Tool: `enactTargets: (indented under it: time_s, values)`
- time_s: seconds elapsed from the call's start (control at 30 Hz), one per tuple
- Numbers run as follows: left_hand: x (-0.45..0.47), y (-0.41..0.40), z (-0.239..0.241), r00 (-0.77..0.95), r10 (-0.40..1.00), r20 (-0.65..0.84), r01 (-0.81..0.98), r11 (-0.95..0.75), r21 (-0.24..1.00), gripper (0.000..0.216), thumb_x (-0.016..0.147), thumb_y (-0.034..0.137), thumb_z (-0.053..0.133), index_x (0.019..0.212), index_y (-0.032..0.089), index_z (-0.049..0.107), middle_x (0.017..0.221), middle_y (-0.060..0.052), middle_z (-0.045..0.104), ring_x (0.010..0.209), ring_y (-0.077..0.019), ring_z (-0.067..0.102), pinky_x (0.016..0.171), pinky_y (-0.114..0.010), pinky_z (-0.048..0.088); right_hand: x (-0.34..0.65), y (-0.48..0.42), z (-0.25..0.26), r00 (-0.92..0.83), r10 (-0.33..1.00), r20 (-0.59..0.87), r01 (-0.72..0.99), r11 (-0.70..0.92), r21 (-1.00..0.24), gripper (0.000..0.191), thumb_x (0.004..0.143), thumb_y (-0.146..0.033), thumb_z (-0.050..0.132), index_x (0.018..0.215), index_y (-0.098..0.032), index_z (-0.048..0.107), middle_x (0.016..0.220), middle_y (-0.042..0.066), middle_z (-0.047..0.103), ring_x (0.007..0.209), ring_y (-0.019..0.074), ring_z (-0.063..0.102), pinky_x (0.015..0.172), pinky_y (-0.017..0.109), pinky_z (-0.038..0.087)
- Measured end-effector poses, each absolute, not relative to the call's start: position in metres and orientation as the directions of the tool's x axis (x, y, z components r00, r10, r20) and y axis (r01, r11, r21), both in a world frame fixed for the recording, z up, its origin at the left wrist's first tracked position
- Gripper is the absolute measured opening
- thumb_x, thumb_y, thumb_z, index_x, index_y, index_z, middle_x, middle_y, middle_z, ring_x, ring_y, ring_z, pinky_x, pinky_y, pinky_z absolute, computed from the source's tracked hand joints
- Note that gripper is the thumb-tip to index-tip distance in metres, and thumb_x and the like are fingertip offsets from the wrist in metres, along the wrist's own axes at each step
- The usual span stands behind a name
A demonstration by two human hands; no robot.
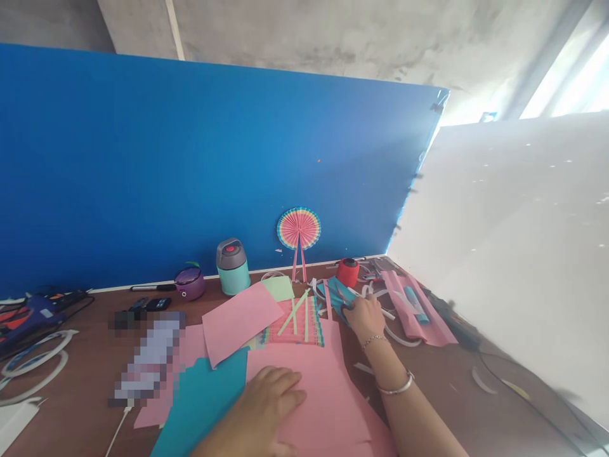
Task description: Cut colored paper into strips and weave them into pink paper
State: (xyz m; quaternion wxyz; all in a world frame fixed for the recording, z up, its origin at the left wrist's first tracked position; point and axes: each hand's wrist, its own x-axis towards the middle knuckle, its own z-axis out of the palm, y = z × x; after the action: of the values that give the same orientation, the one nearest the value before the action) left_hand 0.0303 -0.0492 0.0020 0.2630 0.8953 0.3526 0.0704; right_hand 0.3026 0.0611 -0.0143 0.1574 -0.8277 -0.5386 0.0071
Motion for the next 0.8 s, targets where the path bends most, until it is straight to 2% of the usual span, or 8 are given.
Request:
enactTargets:
  time_s: [0.13, 0.27, 0.4, 0.47, 0.53, 0.63, 0.7, 0.8]
  values:
    - [0.03, -0.05, 0.002, 0.759, 0.648, -0.067, 0.587, -0.635, 0.502, 0.064, 0.065, 0.051, 0.068, 0.123, 0.028, 0.055, 0.137, -0.011, 0.048, 0.123, -0.0354, 0.041, 0.104, -0.053, 0.026, 0.307, 0.063, -0.019, 0.454, 0.887, 0.082, 0.826, -0.385, -0.413, 0.026, 0.069, -0.025, 0.055, 0.091, -0.017, 0.064, 0.092, 0.014, 0.065, 0.086, 0.0266, 0.062, 0.065, 0.032, 0.043]
    - [0.028, -0.048, -0.015, 0.784, 0.619, -0.031, 0.557, -0.681, 0.475, 0.057, 0.07, 0.047, 0.065, 0.122, 0.029, 0.055, 0.136, -0.01, 0.049, 0.127, -0.0333, 0.039, 0.108, -0.053, 0.018, 0.314, 0.066, -0.021, 0.433, 0.901, 0.004, 0.759, -0.362, -0.54, 0.03, 0.065, -0.025, 0.059, 0.092, -0.016, 0.064, 0.084, 0.009, 0.068, 0.075, 0.0229, 0.064, 0.057, 0.027, 0.042]
    - [0.029, -0.044, -0.039, 0.809, 0.587, -0.012, 0.547, -0.747, 0.378, 0.057, 0.069, 0.048, 0.064, 0.12, 0.025, 0.056, 0.128, -0.013, 0.054, 0.124, -0.0361, 0.041, 0.108, -0.056, 0.013, 0.304, 0.061, -0.014, 0.453, 0.883, 0.125, 0.779, -0.324, -0.537, 0.028, 0.076, -0.026, 0.048, 0.097, -0.019, 0.063, 0.086, 0.008, 0.068, 0.078, 0.0218, 0.063, 0.059, 0.027, 0.04]
    - [0.032, -0.044, -0.046, 0.817, 0.577, -0.006, 0.546, -0.77, 0.329, 0.054, 0.071, 0.047, 0.062, 0.119, 0.023, 0.056, 0.122, -0.013, 0.057, 0.119, -0.0347, 0.045, 0.109, -0.054, 0.014, 0.291, 0.059, -0.011, 0.366, 0.9, 0.235, 0.844, -0.214, -0.492, 0.025, 0.081, -0.028, 0.044, 0.088, -0.021, 0.066, 0.087, 0.007, 0.066, 0.082, 0.0214, 0.061, 0.063, 0.028, 0.04]
    - [0.034, -0.045, -0.047, 0.824, 0.566, 0.001, 0.54, -0.787, 0.297, 0.05, 0.073, 0.042, 0.06, 0.118, 0.022, 0.055, 0.118, -0.012, 0.059, 0.115, -0.0327, 0.048, 0.108, -0.053, 0.015, 0.279, 0.058, -0.013, 0.258, 0.931, 0.258, 0.903, -0.137, -0.408, 0.027, 0.082, -0.032, 0.045, 0.073, -0.02, 0.068, 0.084, 0.01, 0.064, 0.087, 0.0239, 0.058, 0.07, 0.03, 0.04]
    - [0.039, -0.049, -0.038, 0.828, 0.56, 0.0, 0.538, -0.795, 0.28, 0.045, 0.072, 0.029, 0.059, 0.116, 0.021, 0.055, 0.113, -0.011, 0.06, 0.11, -0.0305, 0.049, 0.108, -0.051, 0.015, 0.267, 0.061, -0.022, 0.238, 0.935, 0.263, 0.928, -0.139, -0.346, 0.021, 0.075, -0.033, 0.055, 0.067, -0.017, 0.068, 0.088, 0.013, 0.061, 0.094, 0.0278, 0.054, 0.079, 0.034, 0.04]
    - [0.041, -0.051, -0.027, 0.829, 0.559, -0.012, 0.538, -0.791, 0.29, 0.041, 0.069, 0.022, 0.059, 0.11, 0.021, 0.057, 0.105, -0.01, 0.062, 0.103, -0.0282, 0.052, 0.108, -0.049, 0.017, 0.265, 0.064, -0.027, 0.23, 0.936, 0.265, 0.92, -0.121, -0.373, 0.017, 0.073, -0.027, 0.056, 0.063, -0.017, 0.066, 0.088, 0.013, 0.06, 0.094, 0.0276, 0.053, 0.081, 0.034, 0.039]
    - [0.04, -0.056, -0.008, 0.787, 0.616, 0.03, 0.578, -0.754, 0.311, 0.034, 0.065, 0.012, 0.054, 0.097, 0.021, 0.06, 0.091, -0.007, 0.064, 0.088, -0.0235, 0.055, 0.107, -0.045, 0.02, 0.268, 0.067, -0.031, 0.224, 0.928, 0.297, 0.859, -0.044, -0.51, 0.015, 0.072, -0.022, 0.054, 0.061, -0.018, 0.063, 0.085, 0.011, 0.062, 0.091, 0.0261, 0.054, 0.08, 0.035, 0.04]
